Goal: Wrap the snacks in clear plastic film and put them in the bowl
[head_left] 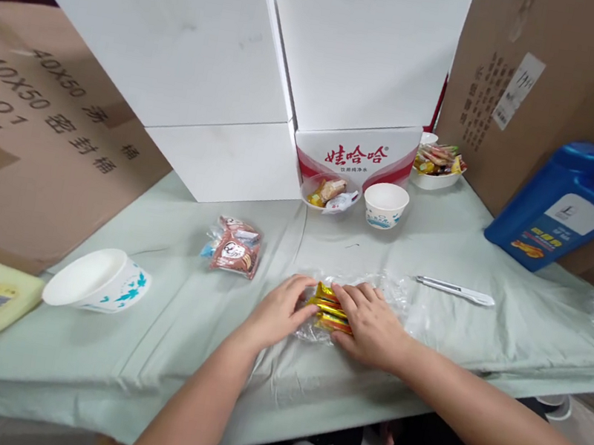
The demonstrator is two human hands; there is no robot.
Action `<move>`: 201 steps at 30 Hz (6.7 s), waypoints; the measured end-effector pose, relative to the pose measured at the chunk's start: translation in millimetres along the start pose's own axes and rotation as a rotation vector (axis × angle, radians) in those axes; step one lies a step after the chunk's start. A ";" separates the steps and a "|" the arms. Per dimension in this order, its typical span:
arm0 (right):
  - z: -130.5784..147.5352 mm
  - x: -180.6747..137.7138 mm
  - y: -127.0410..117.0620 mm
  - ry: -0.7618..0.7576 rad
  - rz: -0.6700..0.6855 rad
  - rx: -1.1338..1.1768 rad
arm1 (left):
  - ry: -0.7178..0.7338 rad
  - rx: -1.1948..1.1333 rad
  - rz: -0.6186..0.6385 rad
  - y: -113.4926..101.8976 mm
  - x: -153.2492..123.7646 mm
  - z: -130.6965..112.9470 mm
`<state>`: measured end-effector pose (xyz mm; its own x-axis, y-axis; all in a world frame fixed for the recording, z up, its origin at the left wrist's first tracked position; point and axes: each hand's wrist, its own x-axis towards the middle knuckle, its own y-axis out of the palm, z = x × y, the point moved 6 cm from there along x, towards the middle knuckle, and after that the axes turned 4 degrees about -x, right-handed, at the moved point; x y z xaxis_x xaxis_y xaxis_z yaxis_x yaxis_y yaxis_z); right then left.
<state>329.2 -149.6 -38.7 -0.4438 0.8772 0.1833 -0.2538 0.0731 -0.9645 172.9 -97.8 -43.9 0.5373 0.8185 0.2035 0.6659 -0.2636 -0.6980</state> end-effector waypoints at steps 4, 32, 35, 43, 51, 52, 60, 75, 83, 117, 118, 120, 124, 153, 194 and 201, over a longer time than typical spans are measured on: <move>-3.3 -4.4 -8.0 0.026 0.170 -0.045 | -0.047 0.157 0.168 10.7 -0.7 2.1; -126.4 200.2 -90.9 0.269 -0.653 0.955 | 0.044 0.212 0.285 17.6 -9.5 -17.5; -130.6 227.7 -62.7 0.397 -0.493 0.797 | 0.074 0.183 0.259 18.5 -10.3 -11.9; -140.7 202.6 -47.5 0.392 -0.347 0.593 | 0.087 0.221 0.254 17.1 -9.0 -20.3; -97.0 146.4 -72.1 0.253 -0.332 0.393 | -0.053 0.353 0.047 -12.2 -7.0 5.0; -90.7 131.9 -68.8 0.223 -0.266 0.387 | -0.083 0.367 0.009 -17.9 -7.4 9.2; -57.3 16.0 -15.6 -0.026 0.301 0.248 | 0.088 0.081 0.037 -21.3 -5.7 -14.3; -62.2 -6.1 -3.9 0.029 0.159 -0.040 | 0.120 0.094 -0.162 -21.6 -4.3 -14.7; -55.2 -13.4 11.4 0.131 0.329 -0.110 | 0.013 0.248 0.238 -6.6 -13.1 10.2; -100.2 -22.3 -41.7 0.208 0.285 1.006 | -0.492 -0.223 -0.103 -41.1 -18.5 48.6; -103.3 -17.3 -38.6 0.249 0.188 0.991 | -0.494 -0.179 -0.113 -42.7 -18.5 49.0; -108.2 -8.9 -25.7 0.372 0.089 0.855 | -0.509 -0.066 -0.123 -45.8 -17.9 47.8; -109.2 2.0 -5.0 0.530 0.107 0.307 | -0.594 0.202 -0.069 -48.5 -15.3 41.6; -59.5 -6.1 -44.8 -0.020 0.021 0.117 | 0.033 0.473 0.296 15.4 -9.2 7.1; -113.4 -17.8 -25.2 0.551 0.233 0.053 | -0.460 0.412 -0.172 -35.6 -1.6 32.4; -107.7 -18.7 -27.3 0.562 0.174 -0.229 | -0.561 0.567 -0.224 -46.1 -5.8 38.1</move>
<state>436.9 -116.9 -36.3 0.0728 0.9962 -0.0476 -0.0006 -0.0477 -0.9989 119.3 -70.9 -39.0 -0.0155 0.9937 0.1108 0.2836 0.1106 -0.9526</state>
